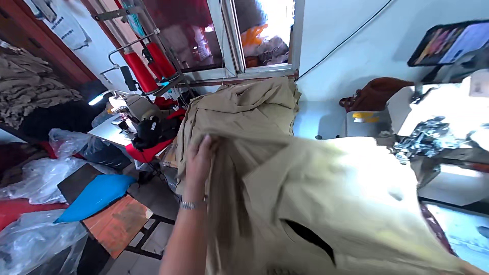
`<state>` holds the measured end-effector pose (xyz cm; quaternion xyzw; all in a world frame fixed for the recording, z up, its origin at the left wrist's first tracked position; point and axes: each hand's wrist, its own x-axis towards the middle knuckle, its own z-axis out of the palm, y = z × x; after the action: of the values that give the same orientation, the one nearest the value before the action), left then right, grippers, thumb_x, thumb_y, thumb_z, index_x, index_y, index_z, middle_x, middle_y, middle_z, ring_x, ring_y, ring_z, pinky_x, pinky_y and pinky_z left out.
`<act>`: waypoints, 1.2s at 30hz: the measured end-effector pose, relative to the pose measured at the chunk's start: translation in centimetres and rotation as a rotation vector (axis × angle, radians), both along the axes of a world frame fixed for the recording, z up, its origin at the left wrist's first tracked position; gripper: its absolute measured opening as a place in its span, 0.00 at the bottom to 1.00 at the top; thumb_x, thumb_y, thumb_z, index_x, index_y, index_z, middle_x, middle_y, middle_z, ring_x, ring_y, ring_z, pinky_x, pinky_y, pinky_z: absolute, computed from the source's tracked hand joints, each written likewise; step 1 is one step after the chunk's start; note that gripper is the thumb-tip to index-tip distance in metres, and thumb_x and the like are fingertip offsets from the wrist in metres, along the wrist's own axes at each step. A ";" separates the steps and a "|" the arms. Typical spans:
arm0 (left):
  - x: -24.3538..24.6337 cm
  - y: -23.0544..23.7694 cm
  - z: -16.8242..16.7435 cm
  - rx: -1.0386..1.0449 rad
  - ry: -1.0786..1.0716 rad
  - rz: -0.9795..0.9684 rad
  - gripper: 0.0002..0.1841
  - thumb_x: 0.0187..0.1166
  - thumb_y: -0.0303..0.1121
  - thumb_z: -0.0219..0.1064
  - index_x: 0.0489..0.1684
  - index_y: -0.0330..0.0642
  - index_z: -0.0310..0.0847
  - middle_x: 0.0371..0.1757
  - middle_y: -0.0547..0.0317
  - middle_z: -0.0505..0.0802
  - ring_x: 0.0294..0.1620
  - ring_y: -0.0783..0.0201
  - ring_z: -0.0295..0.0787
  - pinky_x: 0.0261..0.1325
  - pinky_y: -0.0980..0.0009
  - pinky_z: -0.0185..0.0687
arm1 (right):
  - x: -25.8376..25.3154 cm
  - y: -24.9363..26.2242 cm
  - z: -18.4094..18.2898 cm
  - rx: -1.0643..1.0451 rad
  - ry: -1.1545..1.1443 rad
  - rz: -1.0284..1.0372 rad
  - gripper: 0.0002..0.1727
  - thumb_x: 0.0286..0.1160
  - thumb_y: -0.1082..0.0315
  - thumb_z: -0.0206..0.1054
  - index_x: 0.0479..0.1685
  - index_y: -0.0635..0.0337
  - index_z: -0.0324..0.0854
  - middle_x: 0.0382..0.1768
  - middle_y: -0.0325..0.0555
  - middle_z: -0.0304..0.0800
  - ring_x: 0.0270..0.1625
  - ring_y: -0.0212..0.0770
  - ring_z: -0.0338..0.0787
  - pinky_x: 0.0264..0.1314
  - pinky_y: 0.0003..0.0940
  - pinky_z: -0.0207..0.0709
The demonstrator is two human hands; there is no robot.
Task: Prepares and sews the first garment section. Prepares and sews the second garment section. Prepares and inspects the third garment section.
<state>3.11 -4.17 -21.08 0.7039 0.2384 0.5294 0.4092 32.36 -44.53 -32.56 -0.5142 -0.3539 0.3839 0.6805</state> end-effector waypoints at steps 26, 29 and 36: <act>11.6 -7.7 -7.3 -0.400 0.185 -0.906 0.08 0.82 0.42 0.67 0.43 0.51 0.89 0.37 0.73 0.92 0.39 0.80 0.87 0.47 0.76 0.85 | -4.5 4.3 -5.2 -0.174 -0.026 -0.286 0.13 0.88 0.67 0.53 0.48 0.57 0.84 0.33 0.27 0.94 0.35 0.22 0.92 0.42 0.26 0.87; 11.0 -5.8 -6.3 -0.444 0.285 -1.074 0.08 0.74 0.43 0.75 0.44 0.54 0.93 0.40 0.74 0.96 0.41 0.81 0.90 0.49 0.78 0.87 | -4.5 4.2 -5.7 -0.186 -0.024 -0.302 0.11 0.88 0.67 0.55 0.48 0.58 0.84 0.33 0.27 0.93 0.35 0.22 0.91 0.41 0.25 0.87; 10.3 -11.4 -5.5 -0.253 0.261 -0.560 0.15 0.90 0.33 0.52 0.43 0.43 0.88 0.33 0.71 0.92 0.34 0.78 0.87 0.42 0.74 0.86 | -4.8 3.3 -6.7 -0.199 -0.053 -0.357 0.16 0.79 0.75 0.60 0.61 0.73 0.79 0.46 0.40 0.92 0.46 0.21 0.90 0.54 0.26 0.85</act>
<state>13.41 -15.55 -26.60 0.7477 0.1498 0.2677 0.5889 27.58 -41.20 -39.21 -0.6433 -0.2353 0.2767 0.6739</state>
